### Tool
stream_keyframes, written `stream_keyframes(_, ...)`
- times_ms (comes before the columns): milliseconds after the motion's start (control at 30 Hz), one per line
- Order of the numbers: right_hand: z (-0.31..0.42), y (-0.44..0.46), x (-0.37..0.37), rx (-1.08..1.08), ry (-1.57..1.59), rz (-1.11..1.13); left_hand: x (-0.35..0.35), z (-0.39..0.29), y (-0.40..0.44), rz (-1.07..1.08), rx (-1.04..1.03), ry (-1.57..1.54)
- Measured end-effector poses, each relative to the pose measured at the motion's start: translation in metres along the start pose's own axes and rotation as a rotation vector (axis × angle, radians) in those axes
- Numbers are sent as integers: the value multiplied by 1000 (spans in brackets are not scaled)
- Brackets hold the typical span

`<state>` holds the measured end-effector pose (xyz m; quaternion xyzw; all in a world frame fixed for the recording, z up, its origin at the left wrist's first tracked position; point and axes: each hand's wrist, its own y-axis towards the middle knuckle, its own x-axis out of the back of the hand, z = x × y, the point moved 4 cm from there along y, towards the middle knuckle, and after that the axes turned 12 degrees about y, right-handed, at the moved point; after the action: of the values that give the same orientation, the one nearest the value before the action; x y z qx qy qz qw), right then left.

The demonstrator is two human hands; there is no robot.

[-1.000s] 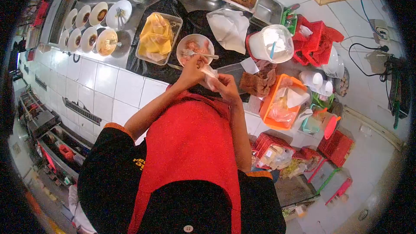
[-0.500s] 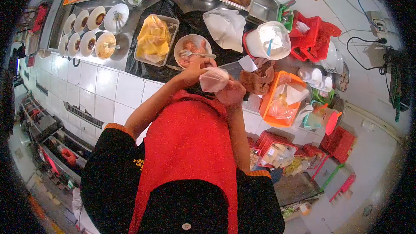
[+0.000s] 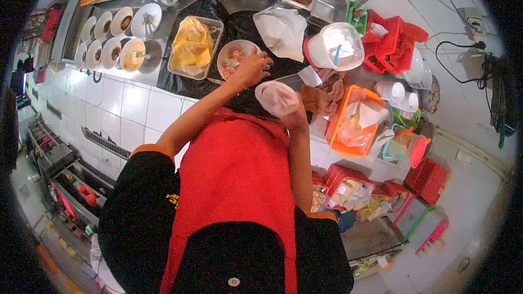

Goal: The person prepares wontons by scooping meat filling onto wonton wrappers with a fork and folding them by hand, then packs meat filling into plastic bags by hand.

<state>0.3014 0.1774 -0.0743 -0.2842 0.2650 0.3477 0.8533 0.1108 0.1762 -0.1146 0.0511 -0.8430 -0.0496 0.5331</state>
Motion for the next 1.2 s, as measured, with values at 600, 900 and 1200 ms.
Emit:
stream_keyframes(600, 25, 39, -10, -119, -444, 65, 126, 38, -22, -347, 283, -274)
stream_keyframes(900, 6, 123, -45, 75, -1275, 222, 187, 172, -129, -932, 788, -540)
stream_keyframes(1200, -30, 178, -49, 235, -1774, 163, 148, 217, -112, -812, 821, 64)
